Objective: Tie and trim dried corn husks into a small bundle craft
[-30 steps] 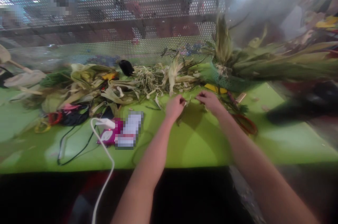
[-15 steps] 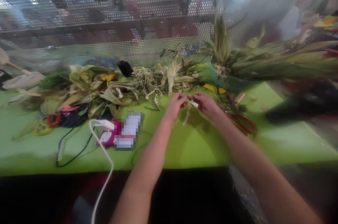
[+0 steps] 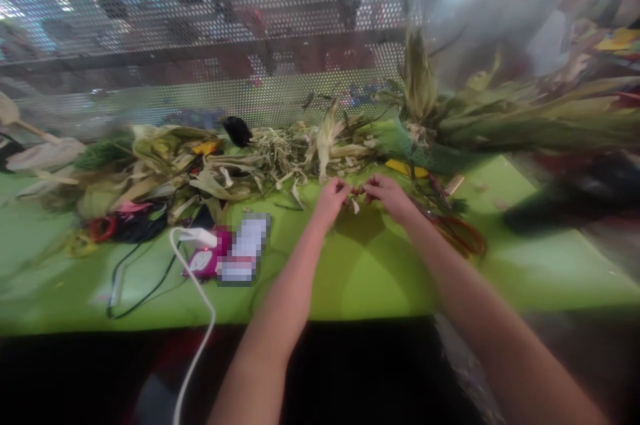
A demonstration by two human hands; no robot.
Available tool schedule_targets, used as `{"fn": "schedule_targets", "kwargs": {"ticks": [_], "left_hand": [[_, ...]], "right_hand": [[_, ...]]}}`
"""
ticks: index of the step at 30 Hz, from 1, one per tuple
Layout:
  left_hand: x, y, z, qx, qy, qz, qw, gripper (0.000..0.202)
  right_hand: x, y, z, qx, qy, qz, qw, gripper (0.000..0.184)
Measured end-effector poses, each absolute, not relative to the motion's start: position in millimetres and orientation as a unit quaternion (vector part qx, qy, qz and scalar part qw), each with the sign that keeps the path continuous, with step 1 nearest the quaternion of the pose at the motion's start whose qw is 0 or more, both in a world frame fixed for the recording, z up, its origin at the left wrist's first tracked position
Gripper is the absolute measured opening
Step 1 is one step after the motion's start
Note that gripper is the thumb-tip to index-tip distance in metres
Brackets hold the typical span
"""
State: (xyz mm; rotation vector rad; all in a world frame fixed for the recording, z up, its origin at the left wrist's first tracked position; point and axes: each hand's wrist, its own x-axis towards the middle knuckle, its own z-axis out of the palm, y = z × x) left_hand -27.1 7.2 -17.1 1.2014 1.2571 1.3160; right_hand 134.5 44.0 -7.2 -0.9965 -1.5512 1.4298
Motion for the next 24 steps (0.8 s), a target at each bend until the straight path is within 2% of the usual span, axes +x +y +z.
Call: {"fn": "schedule_targets", "kwargs": {"ticks": [5, 14, 21, 24], "left_hand": [[-26.8, 8.9, -20.4, 0.489, 0.519, 0.519, 0.471, 0.018], [-18.5, 6.7, -20.5, 0.472, 0.481, 0.527, 0.518, 0.015], [-18.6, 7.9, -22.2, 0.493, 0.483, 0.530, 0.493, 0.013], [-20.3, 7.9, -22.7, 0.494, 0.490, 0.527, 0.488, 0.014]], "right_hand": [[140.1, 42.7, -2.0, -0.429, -0.692, 0.431, 0.389, 0.023], [139.0, 42.6, -4.2, -0.413, -0.748, 0.312, 0.414, 0.022], [139.7, 41.4, -1.5, -0.428, -0.715, 0.363, 0.418, 0.022], [143.4, 43.4, -1.8, -0.459, -0.710, 0.360, 0.394, 0.021]]}}
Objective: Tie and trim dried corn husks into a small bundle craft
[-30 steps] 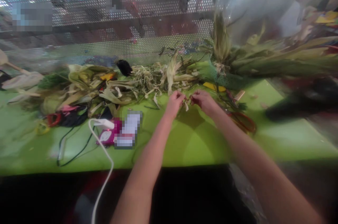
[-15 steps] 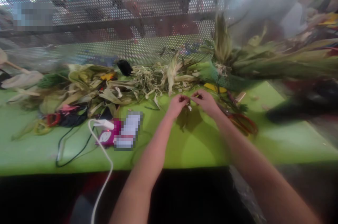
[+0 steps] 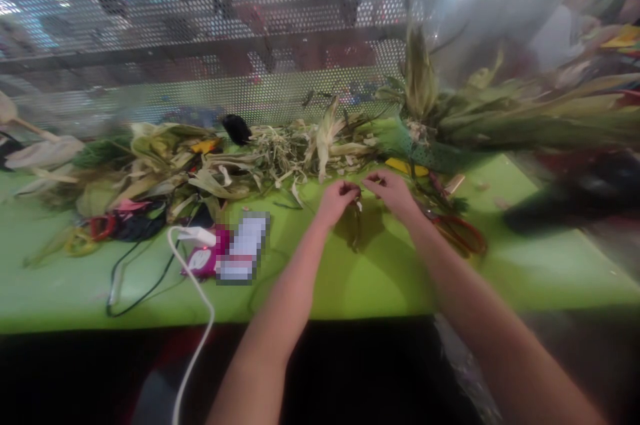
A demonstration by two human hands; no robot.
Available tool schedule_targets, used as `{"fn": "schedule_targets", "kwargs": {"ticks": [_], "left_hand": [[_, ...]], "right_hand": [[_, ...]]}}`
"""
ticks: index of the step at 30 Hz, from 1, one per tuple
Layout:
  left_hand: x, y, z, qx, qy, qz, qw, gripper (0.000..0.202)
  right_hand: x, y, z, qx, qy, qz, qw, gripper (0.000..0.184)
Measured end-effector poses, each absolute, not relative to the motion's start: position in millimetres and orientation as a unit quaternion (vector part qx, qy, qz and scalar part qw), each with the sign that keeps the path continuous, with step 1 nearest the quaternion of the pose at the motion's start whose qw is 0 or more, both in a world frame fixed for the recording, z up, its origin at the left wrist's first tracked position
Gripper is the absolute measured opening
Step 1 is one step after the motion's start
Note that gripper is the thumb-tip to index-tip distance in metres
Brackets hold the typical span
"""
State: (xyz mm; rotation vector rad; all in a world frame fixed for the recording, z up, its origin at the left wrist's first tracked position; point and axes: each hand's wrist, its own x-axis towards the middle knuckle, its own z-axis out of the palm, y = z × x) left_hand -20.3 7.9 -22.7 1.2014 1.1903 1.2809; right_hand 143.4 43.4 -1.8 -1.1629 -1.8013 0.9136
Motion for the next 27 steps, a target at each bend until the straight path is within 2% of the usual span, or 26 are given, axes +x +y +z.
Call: {"fn": "schedule_targets", "kwargs": {"ticks": [5, 15, 20, 24, 27], "left_hand": [[-22.6, 8.8, -25.9, 0.497, 0.489, 0.528, 0.485, 0.019], [-22.3, 8.0, -21.6, 0.461, 0.509, 0.534, 0.492, 0.014], [-24.4, 9.0, -23.5, 0.463, 0.522, 0.539, 0.472, 0.015], [-24.8, 9.0, -23.8, 0.470, 0.518, 0.549, 0.457, 0.016], [-24.3, 7.8, -21.8, 0.477, 0.511, 0.553, 0.453, 0.017]], "right_hand": [[145.6, 45.5, -3.7, -0.485, -0.745, 0.318, 0.328, 0.013], [143.9, 38.0, 4.0, -0.407, -0.801, 0.266, 0.349, 0.007], [144.8, 39.1, 2.3, -0.412, -0.787, 0.307, 0.343, 0.011], [143.7, 41.8, -2.7, -0.417, -0.747, 0.390, 0.342, 0.018], [141.7, 44.1, -6.5, -0.412, -0.724, 0.427, 0.353, 0.015]]}}
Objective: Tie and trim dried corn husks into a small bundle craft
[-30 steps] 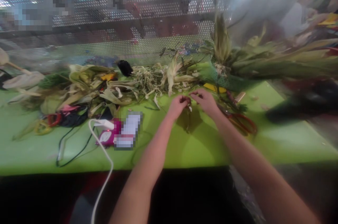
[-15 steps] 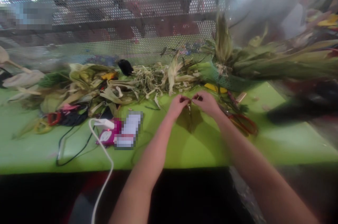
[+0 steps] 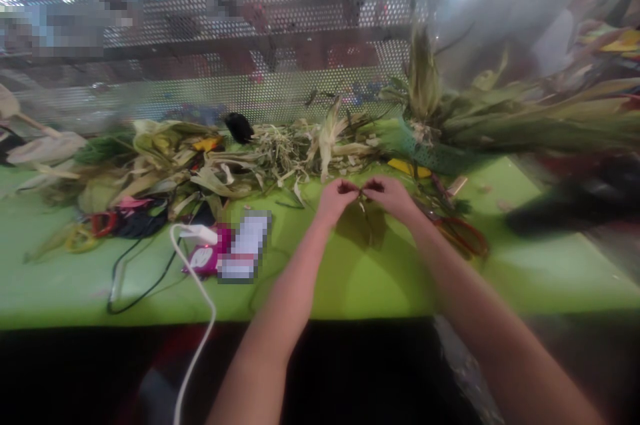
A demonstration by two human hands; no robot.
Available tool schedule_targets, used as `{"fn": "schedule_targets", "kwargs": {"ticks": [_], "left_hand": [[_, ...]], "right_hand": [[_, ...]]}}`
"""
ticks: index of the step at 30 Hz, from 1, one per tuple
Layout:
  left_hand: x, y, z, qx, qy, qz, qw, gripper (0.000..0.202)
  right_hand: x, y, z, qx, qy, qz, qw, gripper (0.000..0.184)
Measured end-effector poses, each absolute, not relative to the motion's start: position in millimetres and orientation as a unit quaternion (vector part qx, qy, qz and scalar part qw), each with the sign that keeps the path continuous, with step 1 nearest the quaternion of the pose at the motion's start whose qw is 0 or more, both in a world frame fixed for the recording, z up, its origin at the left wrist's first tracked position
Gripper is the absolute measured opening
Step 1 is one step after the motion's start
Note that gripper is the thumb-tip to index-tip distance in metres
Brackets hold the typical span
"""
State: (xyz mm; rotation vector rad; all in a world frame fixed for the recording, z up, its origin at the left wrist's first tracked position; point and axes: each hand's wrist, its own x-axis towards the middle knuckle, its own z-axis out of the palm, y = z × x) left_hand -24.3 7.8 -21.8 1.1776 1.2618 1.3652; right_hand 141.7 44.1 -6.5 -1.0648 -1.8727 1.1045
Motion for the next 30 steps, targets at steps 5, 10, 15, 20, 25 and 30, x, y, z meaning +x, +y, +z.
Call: {"fn": "schedule_targets", "kwargs": {"ticks": [5, 10, 15, 20, 25, 30], "left_hand": [[-24.4, 6.4, -19.6, 0.504, 0.503, 0.550, 0.435, 0.016], [-25.1, 4.6, -17.0, 0.546, 0.512, 0.538, 0.388, 0.014], [-23.8, 1.8, -14.5, 0.583, 0.517, 0.526, 0.341, 0.011], [-19.9, -1.2, -12.6, 0.612, 0.525, 0.520, 0.281, 0.016], [-17.6, -3.7, -10.1, 0.654, 0.545, 0.495, 0.175, 0.015], [-18.5, -4.4, -10.0, 0.663, 0.532, 0.507, 0.140, 0.010]], "right_hand": [[139.4, 47.2, -11.4, -0.406, -0.706, 0.455, 0.361, 0.013], [140.0, 46.4, -14.6, -0.436, -0.733, 0.389, 0.348, 0.012], [139.2, 41.5, -12.6, -0.448, -0.771, 0.304, 0.335, 0.010], [136.7, 39.3, -11.0, -0.442, -0.759, 0.330, 0.346, 0.011], [136.2, 38.6, -10.7, -0.426, -0.744, 0.362, 0.365, 0.009], [135.9, 41.4, -10.1, -0.390, -0.705, 0.438, 0.399, 0.009]]}}
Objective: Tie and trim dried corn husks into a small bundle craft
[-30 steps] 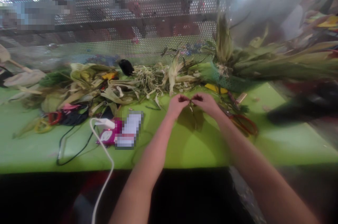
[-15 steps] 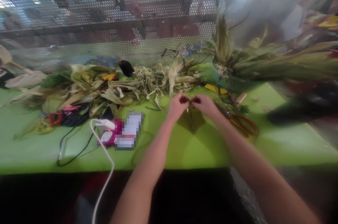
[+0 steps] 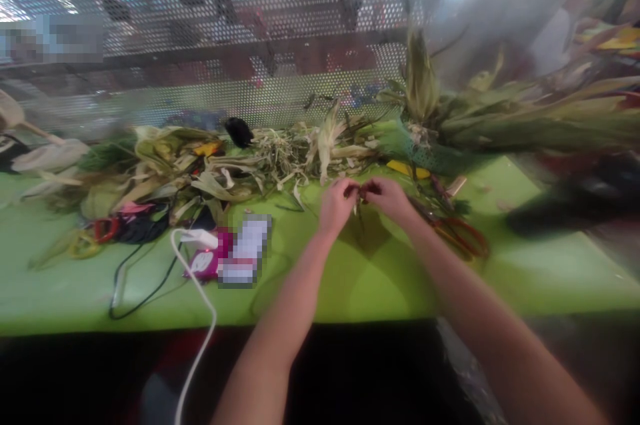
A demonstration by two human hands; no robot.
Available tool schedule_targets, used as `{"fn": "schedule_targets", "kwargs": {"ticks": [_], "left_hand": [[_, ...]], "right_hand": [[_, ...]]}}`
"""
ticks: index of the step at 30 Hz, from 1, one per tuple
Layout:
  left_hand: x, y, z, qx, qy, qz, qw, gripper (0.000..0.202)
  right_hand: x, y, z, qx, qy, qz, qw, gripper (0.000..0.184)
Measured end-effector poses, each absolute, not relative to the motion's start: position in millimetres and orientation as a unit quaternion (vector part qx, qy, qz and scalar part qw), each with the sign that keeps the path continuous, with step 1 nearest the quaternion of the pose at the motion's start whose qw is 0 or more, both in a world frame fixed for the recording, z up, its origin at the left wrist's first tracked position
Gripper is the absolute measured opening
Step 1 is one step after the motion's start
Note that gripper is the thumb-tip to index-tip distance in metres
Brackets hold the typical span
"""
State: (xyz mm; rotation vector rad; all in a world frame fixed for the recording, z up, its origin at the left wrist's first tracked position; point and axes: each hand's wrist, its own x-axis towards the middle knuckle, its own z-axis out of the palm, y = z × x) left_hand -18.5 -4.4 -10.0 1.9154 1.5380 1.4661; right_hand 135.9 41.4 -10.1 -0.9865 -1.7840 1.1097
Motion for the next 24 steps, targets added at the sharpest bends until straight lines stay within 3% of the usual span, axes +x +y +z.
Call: {"fn": "schedule_targets", "kwargs": {"ticks": [7, 19, 24], "left_hand": [[-19.5, -4.7, -9.7, 0.659, 0.508, 0.532, 0.157, 0.009], [-18.6, -4.5, -11.2, 0.662, 0.499, 0.533, 0.170, 0.010], [-19.2, -4.0, -12.1, 0.658, 0.498, 0.542, 0.156, 0.009]], "right_hand": [[135.9, 43.1, -4.8, -0.348, -0.647, 0.523, 0.432, 0.023], [138.8, 40.5, -7.1, -0.412, -0.729, 0.320, 0.442, 0.007], [140.4, 41.1, -3.9, -0.387, -0.698, 0.386, 0.462, 0.015]]}}
